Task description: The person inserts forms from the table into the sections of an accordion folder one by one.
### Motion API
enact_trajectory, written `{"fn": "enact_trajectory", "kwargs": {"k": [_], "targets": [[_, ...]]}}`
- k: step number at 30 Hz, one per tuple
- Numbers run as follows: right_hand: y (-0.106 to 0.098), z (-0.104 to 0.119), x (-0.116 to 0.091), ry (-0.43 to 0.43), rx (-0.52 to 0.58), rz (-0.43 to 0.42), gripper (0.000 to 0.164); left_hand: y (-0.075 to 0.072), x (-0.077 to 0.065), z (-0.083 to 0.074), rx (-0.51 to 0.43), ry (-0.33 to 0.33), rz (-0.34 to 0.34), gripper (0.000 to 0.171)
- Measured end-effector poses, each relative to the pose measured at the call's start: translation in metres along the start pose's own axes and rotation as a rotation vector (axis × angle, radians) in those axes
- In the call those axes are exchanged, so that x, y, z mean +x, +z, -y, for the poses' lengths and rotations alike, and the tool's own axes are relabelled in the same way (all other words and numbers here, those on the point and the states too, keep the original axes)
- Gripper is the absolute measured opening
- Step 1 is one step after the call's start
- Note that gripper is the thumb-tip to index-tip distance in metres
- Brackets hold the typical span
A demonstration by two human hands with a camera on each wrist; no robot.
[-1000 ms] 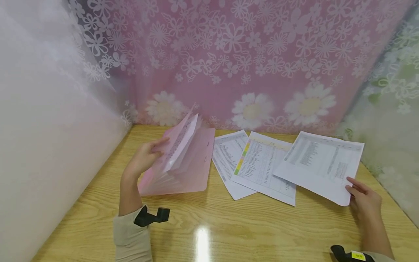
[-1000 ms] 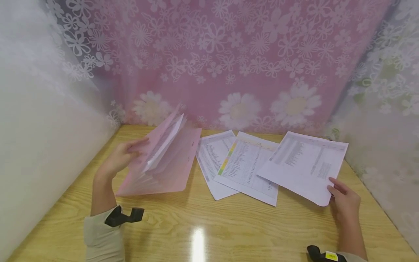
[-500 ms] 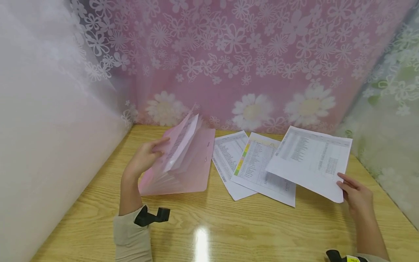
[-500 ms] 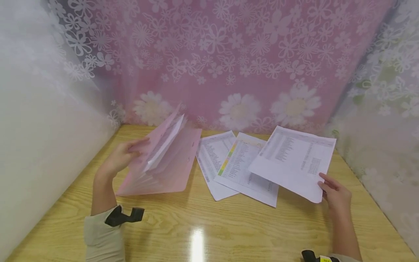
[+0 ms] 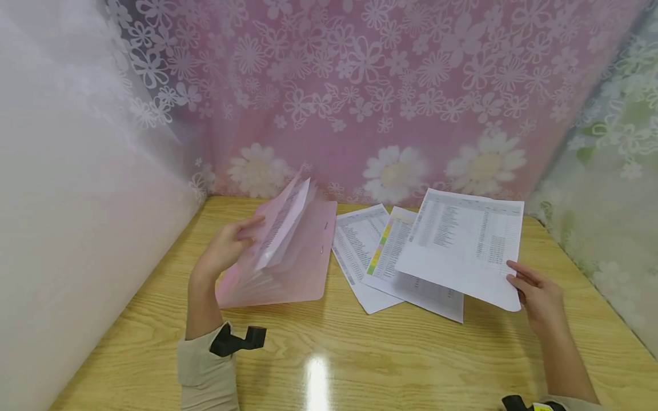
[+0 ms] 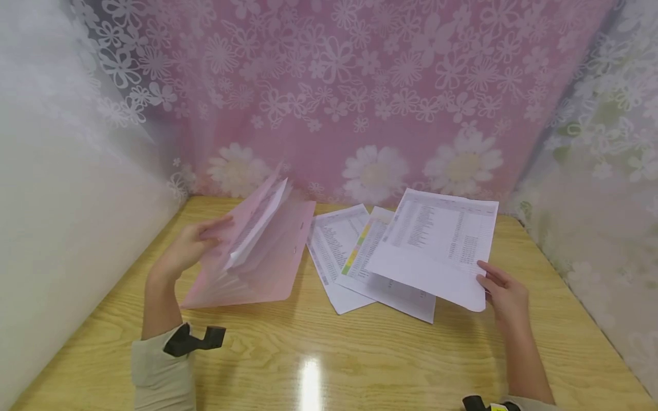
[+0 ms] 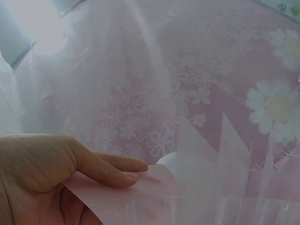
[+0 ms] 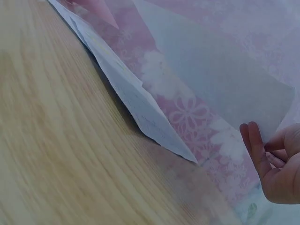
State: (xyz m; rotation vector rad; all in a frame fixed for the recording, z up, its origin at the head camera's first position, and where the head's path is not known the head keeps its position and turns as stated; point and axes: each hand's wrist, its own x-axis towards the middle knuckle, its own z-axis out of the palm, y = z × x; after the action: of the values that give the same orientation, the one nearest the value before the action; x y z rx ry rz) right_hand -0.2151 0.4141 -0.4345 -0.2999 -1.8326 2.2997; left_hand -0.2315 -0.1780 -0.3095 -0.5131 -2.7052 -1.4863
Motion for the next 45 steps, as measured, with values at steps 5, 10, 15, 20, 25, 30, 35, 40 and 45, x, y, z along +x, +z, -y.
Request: {"fn": "enact_trajectory", "kwargs": {"k": [5, 10, 15, 20, 25, 30, 35, 40, 45], "targets": [[0.036, 0.017, -0.023, 0.010, -0.005, 0.041, 0.025, 0.000, 0.001, 0.002, -0.010, -0.009, -0.001, 0.047], [0.057, 0.022, -0.034, 0.028, 0.038, 0.084, 0.026, 0.000, 0.001, 0.002, -0.003, -0.003, -0.002, 0.047], [0.070, 0.020, -0.035, 0.026, 0.037, 0.109, 0.026, -0.001, 0.001, 0.000, 0.018, 0.000, -0.007, 0.046], [0.085, 0.019, -0.036, 0.002, 0.030, 0.127, 0.027, 0.000, 0.002, -0.001, 0.033, 0.025, -0.013, 0.046], [0.100, 0.022, -0.038, -0.015, -0.038, 0.119, 0.028, 0.001, 0.001, -0.002, 0.023, 0.006, -0.009, 0.047], [0.116, 0.026, -0.037, -0.032, -0.096, 0.121, 0.028, 0.001, 0.000, -0.001, 0.037, -0.008, -0.015, 0.047], [0.134, 0.032, -0.036, -0.050, -0.123, 0.126, 0.030, 0.000, 0.001, -0.001, 0.049, -0.009, -0.020, 0.047], [0.151, 0.034, -0.035, -0.075, -0.121, 0.139, 0.033, -0.001, 0.001, -0.001, 0.059, 0.003, -0.025, 0.046], [0.165, 0.034, -0.035, -0.090, -0.117, 0.129, 0.034, -0.001, 0.000, -0.001, 0.053, 0.004, -0.021, 0.046]]}}
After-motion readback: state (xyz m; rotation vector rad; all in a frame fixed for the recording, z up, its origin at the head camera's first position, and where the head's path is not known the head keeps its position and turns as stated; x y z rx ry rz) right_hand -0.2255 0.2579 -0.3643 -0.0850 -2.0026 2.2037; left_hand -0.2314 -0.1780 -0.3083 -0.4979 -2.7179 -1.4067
